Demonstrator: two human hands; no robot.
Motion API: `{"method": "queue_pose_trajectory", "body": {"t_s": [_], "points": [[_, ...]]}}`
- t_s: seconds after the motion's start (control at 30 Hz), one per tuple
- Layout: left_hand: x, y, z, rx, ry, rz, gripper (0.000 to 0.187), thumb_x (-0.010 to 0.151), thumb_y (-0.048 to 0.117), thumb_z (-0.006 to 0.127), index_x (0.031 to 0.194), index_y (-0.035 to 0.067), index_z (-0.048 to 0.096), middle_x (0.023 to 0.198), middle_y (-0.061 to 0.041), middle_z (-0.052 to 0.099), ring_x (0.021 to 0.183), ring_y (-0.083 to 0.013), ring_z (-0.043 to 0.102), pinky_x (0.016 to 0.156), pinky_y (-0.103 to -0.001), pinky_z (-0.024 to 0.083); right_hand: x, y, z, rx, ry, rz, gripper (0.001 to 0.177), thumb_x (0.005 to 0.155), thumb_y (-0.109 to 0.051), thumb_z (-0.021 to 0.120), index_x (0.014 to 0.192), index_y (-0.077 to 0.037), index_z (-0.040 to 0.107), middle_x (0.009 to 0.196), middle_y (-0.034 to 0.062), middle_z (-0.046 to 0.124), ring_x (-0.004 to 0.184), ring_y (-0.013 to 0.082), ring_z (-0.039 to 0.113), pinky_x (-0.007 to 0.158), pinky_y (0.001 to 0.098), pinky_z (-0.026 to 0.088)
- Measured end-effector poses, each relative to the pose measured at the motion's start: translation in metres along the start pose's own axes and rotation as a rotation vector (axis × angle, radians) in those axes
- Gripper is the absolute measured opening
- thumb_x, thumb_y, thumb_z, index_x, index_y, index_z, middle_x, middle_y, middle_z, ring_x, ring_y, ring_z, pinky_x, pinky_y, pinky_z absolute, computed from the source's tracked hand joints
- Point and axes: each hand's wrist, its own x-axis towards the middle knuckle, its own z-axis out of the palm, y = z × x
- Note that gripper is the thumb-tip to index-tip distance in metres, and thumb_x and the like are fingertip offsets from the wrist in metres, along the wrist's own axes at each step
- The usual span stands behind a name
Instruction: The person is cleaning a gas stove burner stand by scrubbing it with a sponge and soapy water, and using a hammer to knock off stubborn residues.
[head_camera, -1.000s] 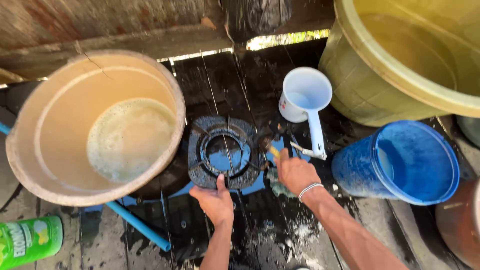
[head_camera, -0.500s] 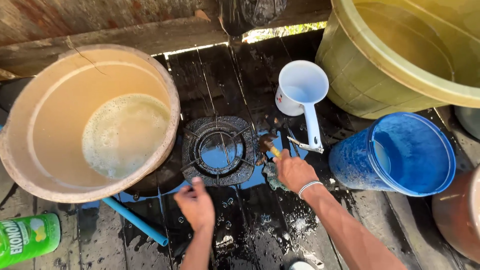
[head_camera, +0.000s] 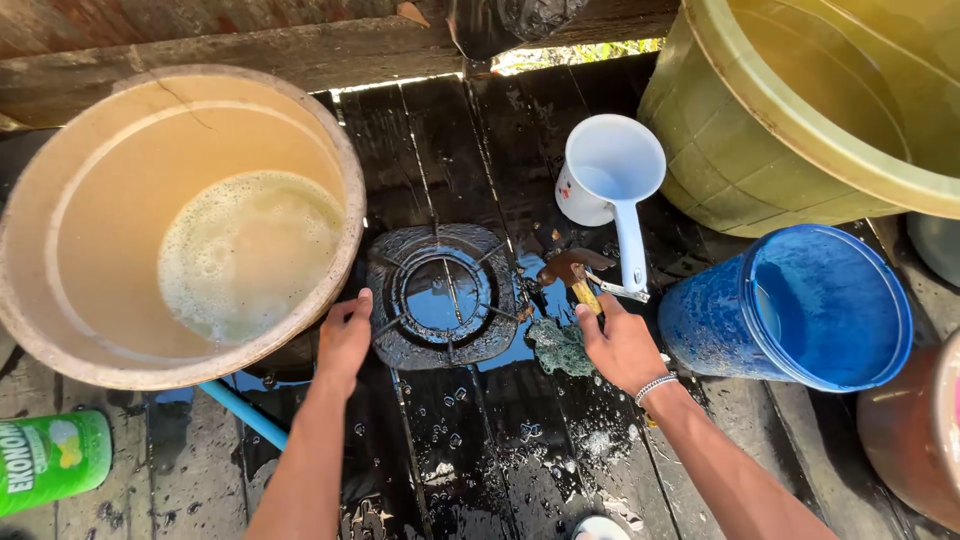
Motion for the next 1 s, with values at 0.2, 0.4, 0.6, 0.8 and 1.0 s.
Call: {"method": "queue_pose_trajectory", "body": {"t_s": [0.2, 0.4, 0.6, 0.8, 1.0], "points": [[-0.012, 0.014, 0.003, -0.141, -0.118, 0.011, 0.053, 0.094, 0.054, 0.066, 0.105, 0.002, 0.071, 0.090, -0.007, 0.064, 0.081, -0.0164, 0.053, 0.074, -0.036, 0.047, -0.018, -0.006, -0.009, 0.006, 0.008, -0.042, 0.039, 0.098, -0.040, 0.054, 0.115, -0.005, 0.060, 0.054, 0.0234, 0.059, 0.053, 0.0427, 0.064, 0.053, 0.0506, 0.048], [-0.032, 0.034, 0.009, 0.038, -0.032, 0.200, 0.040, 0.096, 0.042, 0.065, 0.113, 0.006, 0.061, 0.075, -0.011, 0.061, 0.070, -0.0197, 0.055, 0.069, -0.038, 0.047, -0.036, 0.016, 0.002, -0.076, -0.046, -0.219, 0.032, 0.099, -0.037, 0.055, 0.109, -0.007, 0.059, 0.057, 0.0231, 0.062, 0.055, 0.0431, 0.067, 0.050, 0.0538, 0.049], [-0.021, 0.010, 0.005, -0.046, -0.166, 0.146, 0.030, 0.087, 0.018, 0.077, 0.107, 0.002, 0.062, 0.086, -0.006, 0.069, 0.075, -0.0146, 0.063, 0.072, -0.034, 0.052, -0.043, 0.012, 0.018, -0.263, -0.120, -0.354, 0.028, 0.101, -0.033, 0.055, 0.103, -0.005, 0.055, 0.054, 0.0225, 0.062, 0.053, 0.0456, 0.063, 0.052, 0.0567, 0.049], [-0.042, -0.002, 0.027, -0.126, 0.185, 0.309, 0.028, 0.090, 0.016, 0.077, 0.104, -0.001, 0.060, 0.087, -0.007, 0.070, 0.076, -0.0156, 0.064, 0.075, -0.031, 0.052, -0.050, -0.023, 0.014, -0.170, 0.006, -0.438, 0.026, 0.100, -0.028, 0.056, 0.102, -0.003, 0.052, 0.053, 0.0217, 0.061, 0.050, 0.0454, 0.061, 0.047, 0.0570, 0.047], [-0.055, 0.017, -0.001, 0.044, 0.023, 0.104, 0.030, 0.089, 0.029, 0.079, 0.095, 0.003, 0.065, 0.080, -0.007, 0.070, 0.071, -0.0162, 0.062, 0.069, -0.032, 0.049, -0.044, -0.021, 0.027, -0.312, -0.163, -0.349, 0.029, 0.102, -0.032, 0.053, 0.104, -0.004, 0.051, 0.053, 0.0200, 0.063, 0.049, 0.0437, 0.063, 0.049, 0.0557, 0.050]]}}
